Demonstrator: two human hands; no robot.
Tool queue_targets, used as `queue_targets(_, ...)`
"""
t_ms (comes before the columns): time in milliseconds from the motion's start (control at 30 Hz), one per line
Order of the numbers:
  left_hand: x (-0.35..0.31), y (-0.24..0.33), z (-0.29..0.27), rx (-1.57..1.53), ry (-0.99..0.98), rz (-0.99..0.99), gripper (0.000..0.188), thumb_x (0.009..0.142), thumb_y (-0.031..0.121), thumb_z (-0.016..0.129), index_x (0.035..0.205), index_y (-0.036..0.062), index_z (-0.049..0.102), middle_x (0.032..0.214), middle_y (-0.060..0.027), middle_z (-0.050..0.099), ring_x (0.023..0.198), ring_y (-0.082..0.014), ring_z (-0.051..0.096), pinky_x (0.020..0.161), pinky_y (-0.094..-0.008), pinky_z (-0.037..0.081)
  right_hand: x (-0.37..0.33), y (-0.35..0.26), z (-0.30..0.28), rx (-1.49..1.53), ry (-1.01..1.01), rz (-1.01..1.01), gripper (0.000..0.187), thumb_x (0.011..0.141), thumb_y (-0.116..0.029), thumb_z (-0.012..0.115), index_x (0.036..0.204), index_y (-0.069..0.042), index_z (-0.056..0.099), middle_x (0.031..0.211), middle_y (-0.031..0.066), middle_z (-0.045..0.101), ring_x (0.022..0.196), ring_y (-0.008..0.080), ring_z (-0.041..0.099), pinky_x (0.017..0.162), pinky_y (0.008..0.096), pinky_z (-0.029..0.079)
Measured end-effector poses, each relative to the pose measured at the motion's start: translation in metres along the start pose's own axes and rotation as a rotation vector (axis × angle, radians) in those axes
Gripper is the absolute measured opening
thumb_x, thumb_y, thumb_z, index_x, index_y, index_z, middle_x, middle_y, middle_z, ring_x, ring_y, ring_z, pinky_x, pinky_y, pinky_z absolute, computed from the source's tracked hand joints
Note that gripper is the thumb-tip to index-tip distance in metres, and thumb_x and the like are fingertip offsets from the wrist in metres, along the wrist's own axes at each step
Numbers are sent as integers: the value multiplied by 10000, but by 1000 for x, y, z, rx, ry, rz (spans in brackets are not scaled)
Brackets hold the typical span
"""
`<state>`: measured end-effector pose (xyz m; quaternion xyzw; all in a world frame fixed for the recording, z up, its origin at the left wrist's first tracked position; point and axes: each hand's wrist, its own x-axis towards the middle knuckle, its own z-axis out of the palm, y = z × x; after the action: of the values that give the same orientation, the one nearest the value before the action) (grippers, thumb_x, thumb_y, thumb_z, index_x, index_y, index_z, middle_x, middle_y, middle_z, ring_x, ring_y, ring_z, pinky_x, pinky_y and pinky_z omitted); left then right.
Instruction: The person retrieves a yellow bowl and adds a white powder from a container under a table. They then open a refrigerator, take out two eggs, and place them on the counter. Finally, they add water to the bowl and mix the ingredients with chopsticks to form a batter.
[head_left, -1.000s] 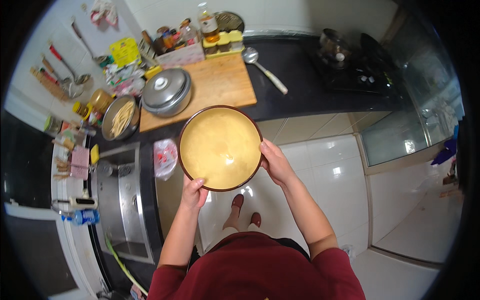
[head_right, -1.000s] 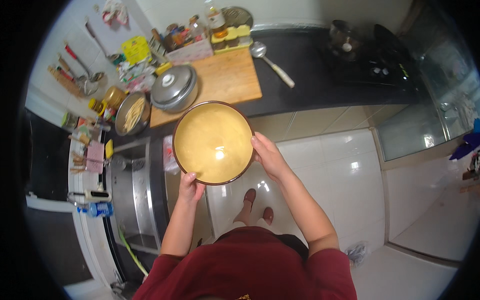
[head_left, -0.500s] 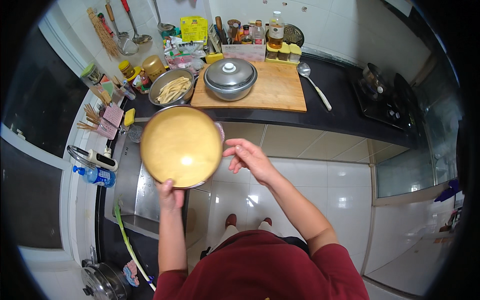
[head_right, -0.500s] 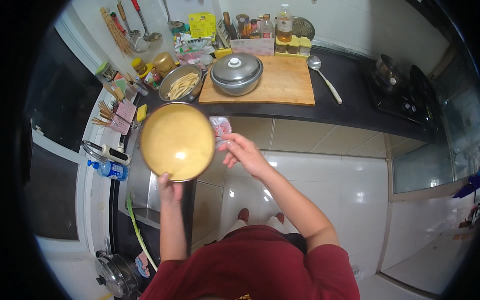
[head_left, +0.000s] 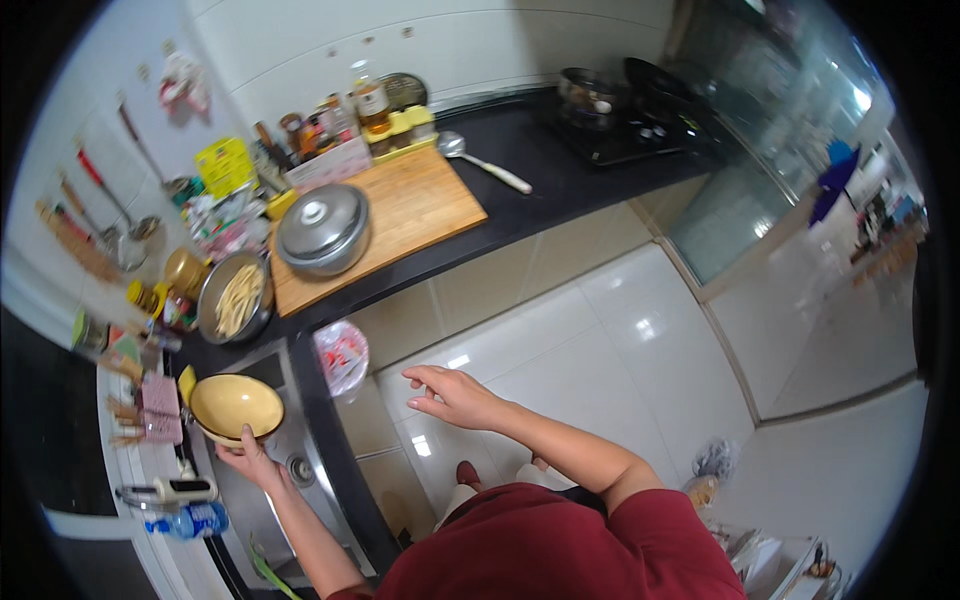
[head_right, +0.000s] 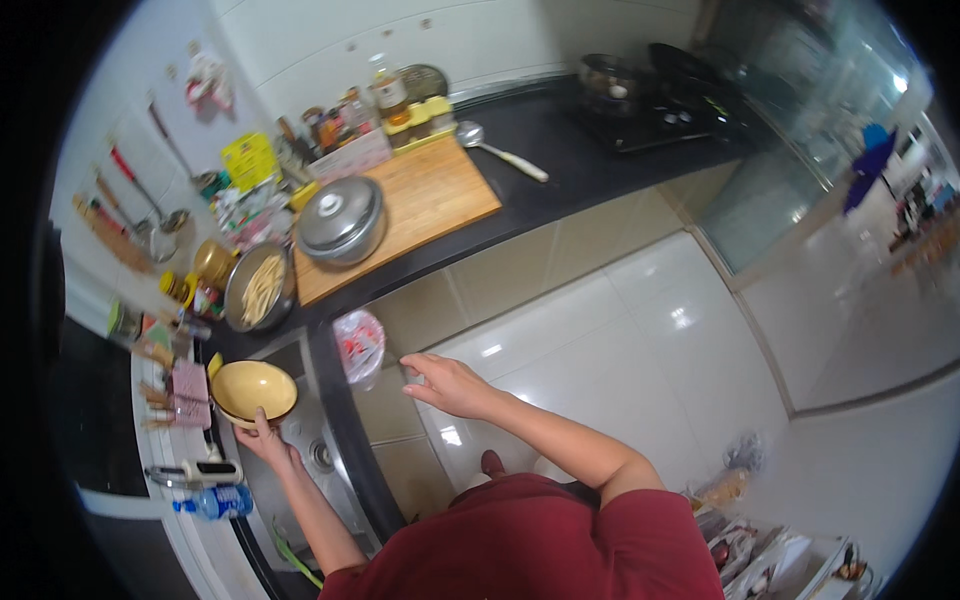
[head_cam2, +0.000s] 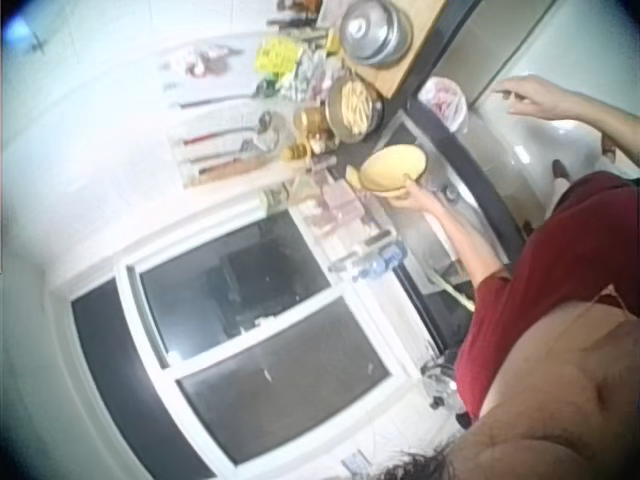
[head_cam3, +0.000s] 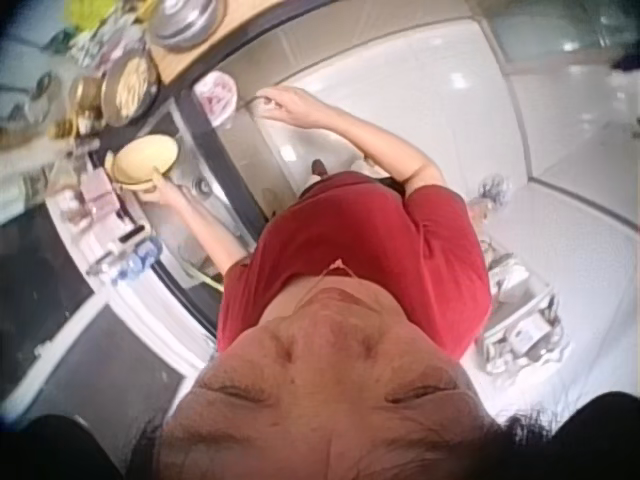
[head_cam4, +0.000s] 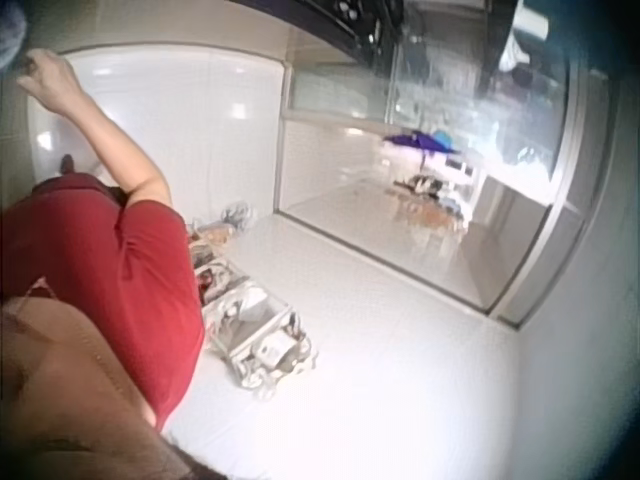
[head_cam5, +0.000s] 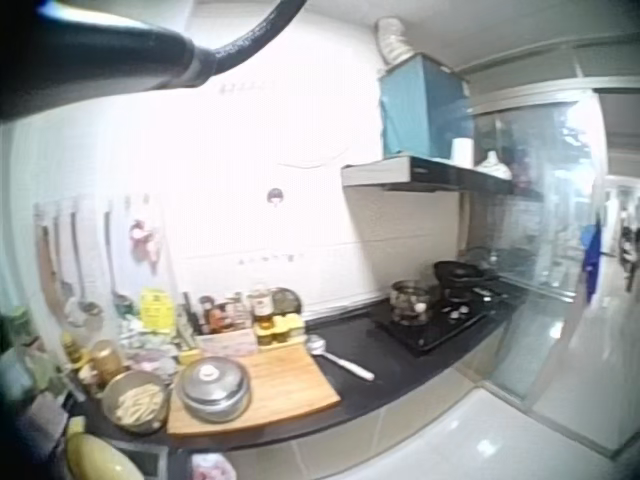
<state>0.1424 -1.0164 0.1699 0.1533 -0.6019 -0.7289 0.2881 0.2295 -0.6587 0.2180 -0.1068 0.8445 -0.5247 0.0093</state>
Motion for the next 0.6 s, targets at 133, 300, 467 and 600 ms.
queue_targets(133, -76, -41, 89, -167, -342, -476, 440, 876, 227, 610, 1271, 141, 436, 1220, -81, 526, 1085, -204, 545, 851, -433, 516, -48, 39, -51, 251, 213, 82, 303, 908, -163, 597, 1149, 6, 523, 795, 72, 599, 718, 160, 591, 671, 290, 492)
queue_targets(300, -226, -52, 219, -446, -767, -966, 589, 833, 228, 615, 1348, 52, 390, 1327, -125, 485, 1206, -302, 492, 974, -488, 455, -129, 78, -137, 573, 581, 237, 100, 931, -122, 564, 984, -41, 542, 712, -18, 532, 651, 64, 512, 613, 237, 452)
queue_targets(467, -388, -17, 322, -414, -1087, -1153, 620, 790, 240, 648, 1330, 46, 412, 1346, -123, 468, 1211, -314, 488, 1015, -502, 420, -250, 119, -231, 662, 889, 280, 66, 930, -116, 567, 922, -55, 542, 710, -27, 513, 630, 63, 490, 592, 239, 439)
queue_targets(600, -512, -6, 384, -345, -1246, -1226, 680, 782, 314, 650, 1350, 44, 388, 1344, -173, 453, 1212, -336, 482, 1023, -513, 420, -352, 145, -310, 703, 1077, 355, 59, 921, -102, 557, 939, -50, 536, 733, -12, 536, 643, 76, 499, 586, 245, 428)
